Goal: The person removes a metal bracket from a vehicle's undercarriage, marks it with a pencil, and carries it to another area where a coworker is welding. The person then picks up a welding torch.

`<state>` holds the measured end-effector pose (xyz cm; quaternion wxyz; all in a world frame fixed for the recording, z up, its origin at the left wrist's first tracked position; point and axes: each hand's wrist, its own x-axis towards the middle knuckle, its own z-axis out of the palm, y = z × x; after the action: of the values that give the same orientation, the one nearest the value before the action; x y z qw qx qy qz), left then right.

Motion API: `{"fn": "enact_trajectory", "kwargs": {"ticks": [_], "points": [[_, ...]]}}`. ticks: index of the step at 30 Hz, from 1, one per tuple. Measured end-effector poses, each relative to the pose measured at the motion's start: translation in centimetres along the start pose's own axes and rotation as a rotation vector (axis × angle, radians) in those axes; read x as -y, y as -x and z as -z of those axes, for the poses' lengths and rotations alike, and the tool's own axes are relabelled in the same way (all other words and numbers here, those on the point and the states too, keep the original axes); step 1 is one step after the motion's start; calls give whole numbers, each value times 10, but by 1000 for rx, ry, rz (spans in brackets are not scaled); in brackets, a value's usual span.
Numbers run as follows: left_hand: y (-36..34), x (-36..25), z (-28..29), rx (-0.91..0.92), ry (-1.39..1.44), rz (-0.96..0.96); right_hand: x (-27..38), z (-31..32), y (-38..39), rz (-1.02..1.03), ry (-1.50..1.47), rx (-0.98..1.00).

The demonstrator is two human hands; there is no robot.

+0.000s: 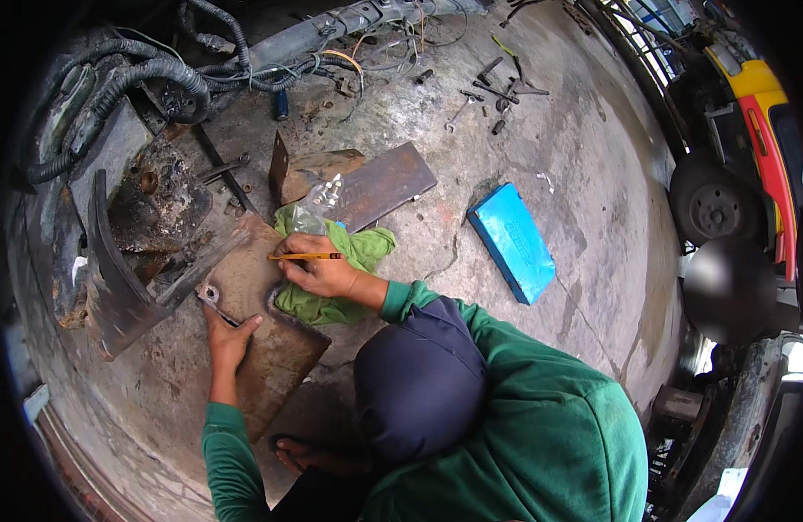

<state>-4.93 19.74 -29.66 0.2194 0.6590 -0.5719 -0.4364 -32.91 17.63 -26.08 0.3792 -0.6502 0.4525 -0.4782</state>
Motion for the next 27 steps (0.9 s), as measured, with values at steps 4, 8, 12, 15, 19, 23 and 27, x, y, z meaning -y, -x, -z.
{"fn": "enact_trajectory", "kwargs": {"ticks": [4,8,12,15,19,23,27], "points": [[4,-10,10,-2,-43,6,-8,-9,-1,80,127,21],[-7,-11,13,29,-181,-6,-4,-3,-1,1,117,-47],[0,-19,18,65,-213,97,-1,-9,-2,56,149,-58],[0,-14,16,61,-234,96,-3,-11,-1,42,124,-41],[0,-11,12,45,-236,76,-2,-8,-2,45,123,-36],[-1,-12,11,54,-217,78,-3,-7,-2,15,109,-26],[0,-17,12,63,-228,119,-4,-8,-2,11,110,-27]]}}
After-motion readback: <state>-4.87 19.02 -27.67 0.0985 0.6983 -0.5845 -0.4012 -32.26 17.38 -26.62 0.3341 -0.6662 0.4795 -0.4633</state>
